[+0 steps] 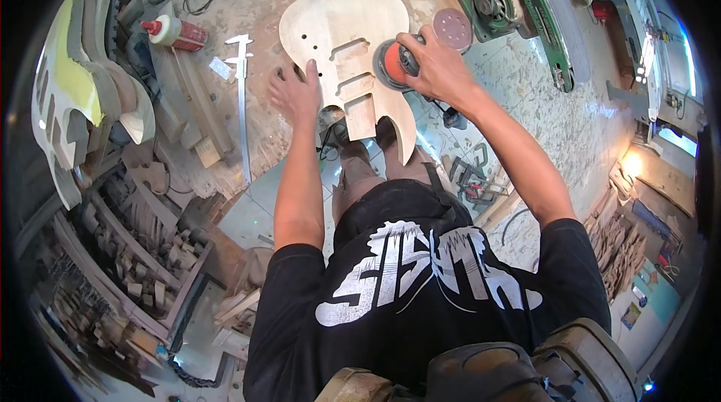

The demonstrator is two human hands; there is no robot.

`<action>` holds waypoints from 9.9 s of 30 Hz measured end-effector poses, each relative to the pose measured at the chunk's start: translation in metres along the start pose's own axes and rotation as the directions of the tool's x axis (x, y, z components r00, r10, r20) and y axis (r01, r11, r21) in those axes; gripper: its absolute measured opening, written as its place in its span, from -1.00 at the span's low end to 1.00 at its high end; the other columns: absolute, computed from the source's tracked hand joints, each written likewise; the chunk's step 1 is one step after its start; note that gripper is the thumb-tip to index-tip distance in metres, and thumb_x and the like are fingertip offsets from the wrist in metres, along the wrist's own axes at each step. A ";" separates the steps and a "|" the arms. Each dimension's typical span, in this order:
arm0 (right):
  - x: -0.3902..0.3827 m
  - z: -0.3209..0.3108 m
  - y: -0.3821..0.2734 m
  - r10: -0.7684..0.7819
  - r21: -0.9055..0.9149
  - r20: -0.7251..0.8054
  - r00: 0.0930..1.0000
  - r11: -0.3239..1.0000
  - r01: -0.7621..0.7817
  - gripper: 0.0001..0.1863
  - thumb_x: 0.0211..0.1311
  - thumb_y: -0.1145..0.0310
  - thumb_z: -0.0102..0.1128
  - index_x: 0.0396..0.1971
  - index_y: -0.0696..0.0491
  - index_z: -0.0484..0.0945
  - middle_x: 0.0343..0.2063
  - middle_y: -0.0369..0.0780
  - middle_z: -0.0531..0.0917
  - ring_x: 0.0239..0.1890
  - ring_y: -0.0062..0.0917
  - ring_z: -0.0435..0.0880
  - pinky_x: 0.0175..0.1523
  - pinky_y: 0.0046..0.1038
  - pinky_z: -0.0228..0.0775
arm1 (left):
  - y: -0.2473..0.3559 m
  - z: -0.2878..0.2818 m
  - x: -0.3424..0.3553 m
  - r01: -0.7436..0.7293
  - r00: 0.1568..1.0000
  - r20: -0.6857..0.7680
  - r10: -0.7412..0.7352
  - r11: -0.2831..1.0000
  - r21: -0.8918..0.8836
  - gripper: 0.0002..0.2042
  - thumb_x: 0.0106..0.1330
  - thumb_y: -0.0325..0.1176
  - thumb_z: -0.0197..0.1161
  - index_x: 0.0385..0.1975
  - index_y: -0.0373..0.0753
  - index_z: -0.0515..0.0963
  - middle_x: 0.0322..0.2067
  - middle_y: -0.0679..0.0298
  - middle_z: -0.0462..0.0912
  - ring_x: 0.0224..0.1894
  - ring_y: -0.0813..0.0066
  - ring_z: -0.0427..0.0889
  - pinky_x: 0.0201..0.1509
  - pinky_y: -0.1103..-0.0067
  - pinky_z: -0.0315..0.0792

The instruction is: The person sands the surface of a wooden guitar body using a handheld power sander, moving the tool across different areas of the wood while holding the body steady.

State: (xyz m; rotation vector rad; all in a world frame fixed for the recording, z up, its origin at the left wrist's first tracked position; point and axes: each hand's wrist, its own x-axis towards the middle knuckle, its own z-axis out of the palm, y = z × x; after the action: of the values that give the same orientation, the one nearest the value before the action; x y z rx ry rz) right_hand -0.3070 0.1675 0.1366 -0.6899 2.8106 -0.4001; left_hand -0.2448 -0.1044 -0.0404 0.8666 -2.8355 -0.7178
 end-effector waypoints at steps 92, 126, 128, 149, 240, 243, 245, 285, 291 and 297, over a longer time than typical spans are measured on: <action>0.026 -0.007 0.014 -0.151 -0.020 0.043 0.988 0.988 0.152 -0.30 0.03 0.35 0.51 0.24 -0.16 0.45 0.02 -0.01 0.49 -0.03 0.03 0.67 -0.06 -0.02 0.60 | 0.006 -0.006 -0.004 0.017 1.000 0.000 -0.017 1.000 -0.013 -0.35 0.45 0.27 0.20 0.21 -0.21 0.63 0.36 -0.11 0.42 0.42 -0.16 0.31 0.47 -0.02 0.18; -0.043 -0.008 0.006 -0.290 0.036 0.342 0.894 0.955 0.296 -0.31 -0.05 0.42 0.59 0.11 -0.18 0.44 0.10 -0.05 0.44 0.05 0.03 0.63 -0.03 -0.04 0.69 | 0.003 -0.001 -0.003 -0.012 0.999 -0.045 0.012 1.000 0.001 -0.39 0.46 0.25 0.20 0.14 -0.21 0.65 0.32 -0.10 0.45 0.38 -0.15 0.35 0.42 -0.03 0.23; -0.041 -0.008 0.007 -0.279 0.040 0.336 0.899 0.958 0.282 -0.31 -0.05 0.42 0.60 0.11 -0.18 0.44 0.10 -0.05 0.44 0.05 0.04 0.62 -0.03 -0.02 0.69 | 0.001 0.000 -0.002 -0.021 0.999 -0.046 0.021 1.000 0.004 -0.39 0.46 0.25 0.20 0.14 -0.21 0.65 0.31 -0.10 0.45 0.37 -0.15 0.36 0.41 -0.03 0.24; -0.004 -0.017 0.042 -0.127 -0.012 0.135 0.983 0.991 0.130 -0.35 0.02 0.43 0.50 0.17 -0.09 0.45 -0.03 -0.03 0.47 0.03 0.06 0.64 -0.05 0.00 0.58 | 0.000 0.001 -0.001 -0.033 0.998 -0.057 0.033 0.999 0.010 -0.39 0.44 0.26 0.23 0.10 -0.21 0.67 0.31 -0.09 0.46 0.37 -0.14 0.37 0.39 -0.01 0.27; 0.092 -0.020 0.058 -0.037 -0.067 -0.005 0.999 0.997 0.037 -0.24 0.04 0.16 0.48 0.31 -0.16 0.44 0.03 0.04 0.53 -0.05 0.11 0.71 0.00 0.03 0.58 | 0.001 -0.003 0.000 -0.036 0.998 -0.041 0.037 0.999 0.025 -0.39 0.45 0.26 0.20 0.14 -0.20 0.66 0.28 -0.11 0.46 0.35 -0.14 0.37 0.42 -0.01 0.23; 0.124 -0.029 0.061 0.004 -0.059 -0.031 1.000 0.998 -0.006 -0.21 0.00 0.15 0.46 0.32 -0.15 0.42 0.06 0.05 0.54 -0.07 0.16 0.71 0.03 0.02 0.60 | 0.004 -0.003 0.000 -0.037 0.999 -0.032 0.038 0.999 0.037 -0.39 0.45 0.27 0.19 0.15 -0.19 0.66 0.29 -0.10 0.46 0.36 -0.14 0.36 0.41 0.00 0.24; 0.139 -0.031 0.056 0.028 -0.056 0.005 1.000 0.998 -0.028 -0.29 0.09 0.22 0.39 0.30 -0.12 0.42 0.01 0.12 0.54 -0.10 0.24 0.72 0.01 0.06 0.62 | 0.005 -0.004 0.001 -0.032 0.999 -0.027 0.033 0.999 0.038 -0.39 0.45 0.27 0.19 0.15 -0.18 0.65 0.29 -0.10 0.46 0.36 -0.13 0.36 0.41 0.00 0.24; 0.223 -0.006 -0.040 -0.132 -0.048 0.137 0.982 0.989 0.140 -0.25 -0.03 0.25 0.38 0.28 -0.07 0.42 0.03 0.19 0.55 -0.13 0.26 0.73 -0.01 0.06 0.63 | 0.008 -0.004 -0.002 0.047 0.997 -0.059 -0.050 0.998 -0.052 -0.65 0.59 -0.14 0.00 0.08 -0.20 0.63 0.29 -0.05 0.48 0.32 -0.11 0.42 0.37 0.00 0.26; 0.227 -0.011 -0.060 -0.087 -0.079 0.249 0.964 0.991 0.110 -0.23 0.08 0.29 0.35 0.39 -0.11 0.40 0.14 0.22 0.54 0.03 0.16 0.75 0.09 0.00 0.65 | 0.002 -0.002 -0.003 0.027 0.996 -0.079 -0.030 0.999 -0.048 -0.67 0.60 -0.16 0.01 0.08 -0.18 0.63 0.29 -0.04 0.49 0.33 -0.09 0.42 0.38 0.02 0.26; 0.203 -0.031 0.011 0.074 -0.104 0.135 0.988 0.993 -0.060 -0.16 -0.02 0.23 0.36 0.39 -0.07 0.37 0.10 0.19 0.54 0.01 0.21 0.72 0.08 0.00 0.65 | 0.004 -0.002 -0.002 0.039 0.997 -0.061 -0.040 0.999 -0.015 -0.67 0.59 -0.15 0.02 0.09 -0.16 0.64 0.28 -0.03 0.50 0.35 -0.07 0.41 0.38 0.02 0.26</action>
State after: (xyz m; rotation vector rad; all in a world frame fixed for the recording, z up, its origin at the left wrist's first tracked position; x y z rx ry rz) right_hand -0.4963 0.0864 0.1323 -0.6159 2.7279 -0.1925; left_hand -0.2447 -0.1007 -0.0368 0.9290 -2.7635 -0.7016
